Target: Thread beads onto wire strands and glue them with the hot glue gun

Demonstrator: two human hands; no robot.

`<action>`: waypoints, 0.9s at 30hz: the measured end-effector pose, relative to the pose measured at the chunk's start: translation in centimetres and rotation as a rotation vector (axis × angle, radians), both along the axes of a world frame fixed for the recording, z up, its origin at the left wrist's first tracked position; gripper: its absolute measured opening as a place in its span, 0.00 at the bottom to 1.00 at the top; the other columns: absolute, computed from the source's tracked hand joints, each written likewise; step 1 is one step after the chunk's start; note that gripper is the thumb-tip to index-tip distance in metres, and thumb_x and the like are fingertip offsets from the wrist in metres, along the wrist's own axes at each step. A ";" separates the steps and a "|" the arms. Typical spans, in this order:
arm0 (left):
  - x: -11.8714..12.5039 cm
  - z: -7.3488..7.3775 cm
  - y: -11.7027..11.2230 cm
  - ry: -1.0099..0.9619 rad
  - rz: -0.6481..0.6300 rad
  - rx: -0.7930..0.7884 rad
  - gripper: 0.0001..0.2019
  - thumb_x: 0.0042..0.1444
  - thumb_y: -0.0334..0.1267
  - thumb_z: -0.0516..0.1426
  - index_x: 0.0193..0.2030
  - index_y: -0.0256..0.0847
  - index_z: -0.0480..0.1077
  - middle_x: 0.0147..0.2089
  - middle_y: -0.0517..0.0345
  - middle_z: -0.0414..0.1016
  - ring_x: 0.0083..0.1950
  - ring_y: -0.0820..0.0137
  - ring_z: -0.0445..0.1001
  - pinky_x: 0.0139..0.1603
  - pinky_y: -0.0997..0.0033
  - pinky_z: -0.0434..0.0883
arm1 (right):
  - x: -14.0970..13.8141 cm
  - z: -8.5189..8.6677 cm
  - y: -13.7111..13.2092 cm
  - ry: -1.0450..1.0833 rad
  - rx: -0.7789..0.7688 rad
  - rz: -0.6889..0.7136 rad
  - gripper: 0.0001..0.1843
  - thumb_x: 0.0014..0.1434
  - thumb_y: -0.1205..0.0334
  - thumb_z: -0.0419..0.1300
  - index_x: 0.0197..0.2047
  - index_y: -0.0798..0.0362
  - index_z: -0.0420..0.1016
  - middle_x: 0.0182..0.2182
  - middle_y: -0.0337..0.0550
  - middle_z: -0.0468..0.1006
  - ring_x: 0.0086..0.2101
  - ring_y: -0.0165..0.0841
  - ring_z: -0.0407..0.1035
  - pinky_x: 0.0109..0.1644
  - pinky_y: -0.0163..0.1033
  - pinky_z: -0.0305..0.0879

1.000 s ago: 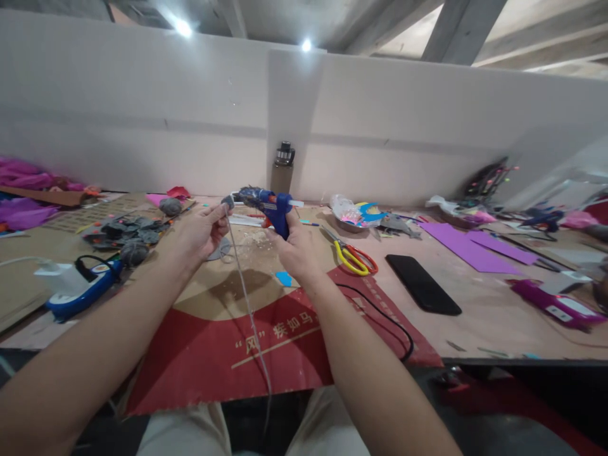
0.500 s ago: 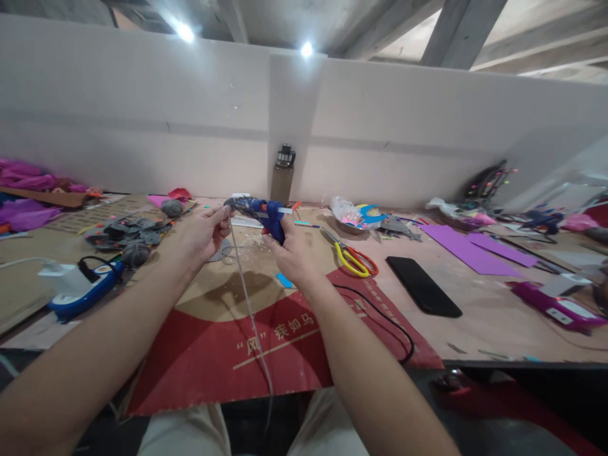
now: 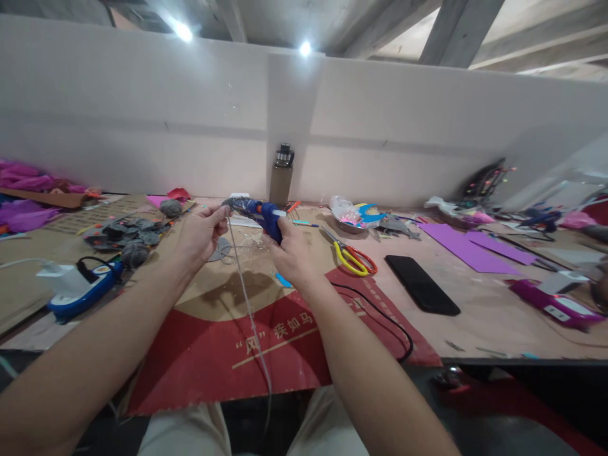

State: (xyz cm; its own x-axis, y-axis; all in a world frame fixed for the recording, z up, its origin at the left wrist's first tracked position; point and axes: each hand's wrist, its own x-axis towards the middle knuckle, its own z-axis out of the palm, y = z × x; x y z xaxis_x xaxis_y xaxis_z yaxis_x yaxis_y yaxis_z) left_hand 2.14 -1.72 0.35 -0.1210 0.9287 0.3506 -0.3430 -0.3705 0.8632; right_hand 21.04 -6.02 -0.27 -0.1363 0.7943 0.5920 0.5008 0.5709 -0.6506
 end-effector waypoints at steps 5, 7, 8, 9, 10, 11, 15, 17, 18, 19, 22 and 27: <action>0.1 0.0 -0.1 0.041 0.005 -0.007 0.06 0.47 0.34 0.62 0.25 0.34 0.72 0.19 0.63 0.63 0.19 0.82 0.57 0.19 0.81 0.53 | 0.0 0.0 -0.1 -0.010 0.008 -0.004 0.08 0.55 0.59 0.55 0.39 0.52 0.67 0.33 0.43 0.72 0.33 0.35 0.66 0.40 0.43 0.63; 0.1 0.0 -0.1 0.051 -0.001 -0.004 0.06 0.47 0.35 0.62 0.25 0.34 0.72 0.19 0.63 0.62 0.19 0.82 0.57 0.19 0.80 0.53 | 0.0 0.0 -0.1 -0.010 0.011 0.007 0.08 0.55 0.59 0.55 0.39 0.51 0.67 0.33 0.43 0.72 0.34 0.35 0.66 0.41 0.44 0.64; 0.1 0.0 -0.1 0.049 -0.004 -0.001 0.06 0.47 0.34 0.62 0.25 0.34 0.72 0.19 0.62 0.63 0.19 0.82 0.58 0.19 0.80 0.53 | 0.0 0.0 0.0 -0.009 0.012 0.011 0.09 0.55 0.59 0.55 0.39 0.51 0.67 0.33 0.43 0.72 0.34 0.35 0.66 0.42 0.44 0.64; 0.1 0.0 -0.1 0.045 -0.006 0.003 0.06 0.47 0.34 0.62 0.25 0.34 0.72 0.20 0.62 0.63 0.19 0.82 0.57 0.19 0.80 0.53 | 0.0 0.0 0.0 -0.007 0.013 0.013 0.09 0.55 0.59 0.55 0.39 0.51 0.67 0.33 0.43 0.72 0.34 0.35 0.66 0.42 0.44 0.64; 0.0 0.0 -0.1 0.041 -0.007 0.006 0.05 0.47 0.34 0.62 0.25 0.34 0.72 0.20 0.62 0.63 0.19 0.82 0.57 0.19 0.80 0.53 | 0.0 0.0 0.0 -0.005 0.011 0.012 0.09 0.55 0.59 0.55 0.39 0.51 0.67 0.33 0.43 0.72 0.34 0.35 0.66 0.42 0.45 0.64; 0.0 0.0 -0.1 0.037 -0.008 0.008 0.05 0.47 0.34 0.62 0.26 0.34 0.72 0.20 0.62 0.64 0.19 0.82 0.57 0.19 0.80 0.53 | 0.0 0.0 0.0 -0.003 0.008 0.010 0.09 0.55 0.59 0.55 0.39 0.51 0.67 0.33 0.43 0.72 0.34 0.35 0.66 0.42 0.45 0.64; 0.0 0.1 0.0 0.024 -0.005 0.005 0.05 0.46 0.34 0.62 0.26 0.34 0.72 0.21 0.62 0.64 0.19 0.82 0.57 0.19 0.81 0.53 | 0.0 0.1 -0.1 0.006 0.007 0.012 0.08 0.55 0.59 0.55 0.39 0.51 0.67 0.33 0.42 0.73 0.34 0.36 0.67 0.42 0.45 0.65; 0.0 0.1 -0.1 0.014 -0.007 0.001 0.05 0.46 0.34 0.63 0.26 0.34 0.72 0.21 0.62 0.64 0.19 0.83 0.57 0.19 0.81 0.53 | 0.0 0.2 -0.1 0.005 0.014 0.009 0.09 0.55 0.59 0.55 0.39 0.51 0.67 0.34 0.43 0.73 0.35 0.36 0.67 0.42 0.45 0.65; 0.0 0.1 -0.1 0.010 -0.010 0.000 0.05 0.45 0.34 0.63 0.26 0.34 0.72 0.21 0.62 0.64 0.19 0.83 0.57 0.19 0.81 0.53 | 0.0 0.2 -0.2 0.000 0.015 0.006 0.09 0.55 0.59 0.55 0.39 0.51 0.67 0.34 0.43 0.73 0.35 0.36 0.67 0.42 0.45 0.65; 0.0 0.1 -0.1 0.008 -0.012 -0.001 0.05 0.45 0.33 0.63 0.26 0.34 0.72 0.21 0.62 0.64 0.19 0.83 0.57 0.19 0.81 0.53 | 0.0 0.2 -0.2 -0.006 0.013 0.001 0.09 0.55 0.60 0.55 0.40 0.51 0.67 0.34 0.43 0.73 0.35 0.36 0.67 0.42 0.44 0.65; 0.0 0.1 -0.2 0.019 -0.016 0.004 0.05 0.46 0.34 0.62 0.26 0.34 0.72 0.21 0.62 0.64 0.19 0.83 0.57 0.19 0.81 0.52 | 0.0 0.1 -0.1 -0.017 0.007 -0.005 0.08 0.55 0.60 0.55 0.39 0.52 0.67 0.34 0.43 0.73 0.34 0.35 0.67 0.41 0.44 0.65; 0.1 0.2 -0.3 0.029 -0.022 -0.005 0.05 0.47 0.34 0.62 0.25 0.34 0.71 0.21 0.62 0.63 0.19 0.82 0.57 0.19 0.81 0.53 | -0.1 -0.1 0.0 0.005 0.015 0.015 0.09 0.55 0.60 0.55 0.40 0.52 0.68 0.34 0.43 0.73 0.34 0.35 0.67 0.42 0.44 0.64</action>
State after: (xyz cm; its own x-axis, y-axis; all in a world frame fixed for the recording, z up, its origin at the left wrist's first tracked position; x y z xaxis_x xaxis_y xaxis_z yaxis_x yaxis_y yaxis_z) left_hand 2.27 -2.05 0.58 -0.0902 0.9327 0.3491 -0.3256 -0.3589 0.8748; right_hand 20.96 -6.02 -0.33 -0.1453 0.7835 0.6042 0.4889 0.5878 -0.6446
